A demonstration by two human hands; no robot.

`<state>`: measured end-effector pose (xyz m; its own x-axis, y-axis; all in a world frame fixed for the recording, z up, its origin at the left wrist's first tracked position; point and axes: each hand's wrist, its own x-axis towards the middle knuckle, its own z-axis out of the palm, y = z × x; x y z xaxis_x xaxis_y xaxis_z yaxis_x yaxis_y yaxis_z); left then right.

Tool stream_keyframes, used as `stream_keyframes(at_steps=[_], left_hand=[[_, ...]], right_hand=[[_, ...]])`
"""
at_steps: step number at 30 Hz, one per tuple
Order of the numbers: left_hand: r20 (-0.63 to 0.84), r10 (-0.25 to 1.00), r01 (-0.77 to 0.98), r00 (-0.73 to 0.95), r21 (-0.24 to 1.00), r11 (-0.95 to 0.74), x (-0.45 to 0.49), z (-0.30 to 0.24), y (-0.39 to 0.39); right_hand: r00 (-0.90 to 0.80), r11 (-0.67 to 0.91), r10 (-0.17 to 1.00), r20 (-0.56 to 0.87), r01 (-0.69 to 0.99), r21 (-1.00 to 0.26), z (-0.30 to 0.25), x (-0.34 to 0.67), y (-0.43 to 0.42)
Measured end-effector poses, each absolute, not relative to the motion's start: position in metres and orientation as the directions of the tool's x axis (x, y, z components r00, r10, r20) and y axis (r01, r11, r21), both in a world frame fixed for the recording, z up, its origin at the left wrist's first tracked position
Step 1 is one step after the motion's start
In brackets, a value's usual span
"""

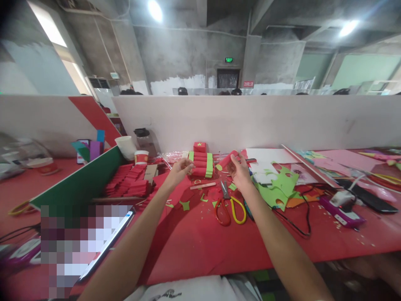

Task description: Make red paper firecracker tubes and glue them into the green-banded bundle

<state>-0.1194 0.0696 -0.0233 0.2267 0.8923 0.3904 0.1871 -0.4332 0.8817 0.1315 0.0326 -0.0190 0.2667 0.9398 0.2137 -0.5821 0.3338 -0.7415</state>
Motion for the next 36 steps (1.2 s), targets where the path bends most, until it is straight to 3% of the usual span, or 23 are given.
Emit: stream_keyframes(at_steps=[4, 6, 8, 12, 15, 27, 36], left_hand=[[0.391, 0.881, 0.476, 0.267, 0.741, -0.473, -0.121, -0.034, 0.074], [0.322, 0.864, 0.579, 0.387, 0.645, -0.499, -0.119, -0.035, 0.067], [0.234, 0.79, 0.574, 0.567, 0.575, -0.583, -0.113, -0.034, 0.056], [-0.168, 0.502, 0.487, 0.848, 0.619, -0.616, -0.1, -0.028, 0.035], [-0.371, 0.358, 0.515, 0.857, 0.607, -0.605, -0.09, -0.025, 0.024], [-0.297, 0.268, 0.392, 0.916, 0.537, -0.747, -0.08, -0.028, 0.016], [-0.306, 0.215, 0.363, 0.927, 0.599, -0.713, -0.081, -0.027, 0.015]], right_hand=[[0.236, 0.346, 0.937, 0.255, -0.56, -0.752, -0.018, 0.13, 0.031], [0.223, 0.336, 0.941, 0.254, -0.54, -0.771, -0.02, 0.128, 0.031], [0.209, 0.318, 0.947, 0.243, -0.521, -0.792, -0.022, 0.127, 0.032], [0.204, 0.287, 0.955, 0.214, -0.472, -0.834, -0.028, 0.127, 0.035], [0.218, 0.289, 0.952, 0.213, -0.428, -0.856, -0.031, 0.128, 0.037], [0.206, 0.228, 0.964, 0.167, -0.327, -0.917, -0.03, 0.126, 0.032], [0.18, 0.213, 0.969, 0.169, -0.264, -0.941, -0.022, 0.12, 0.022]])
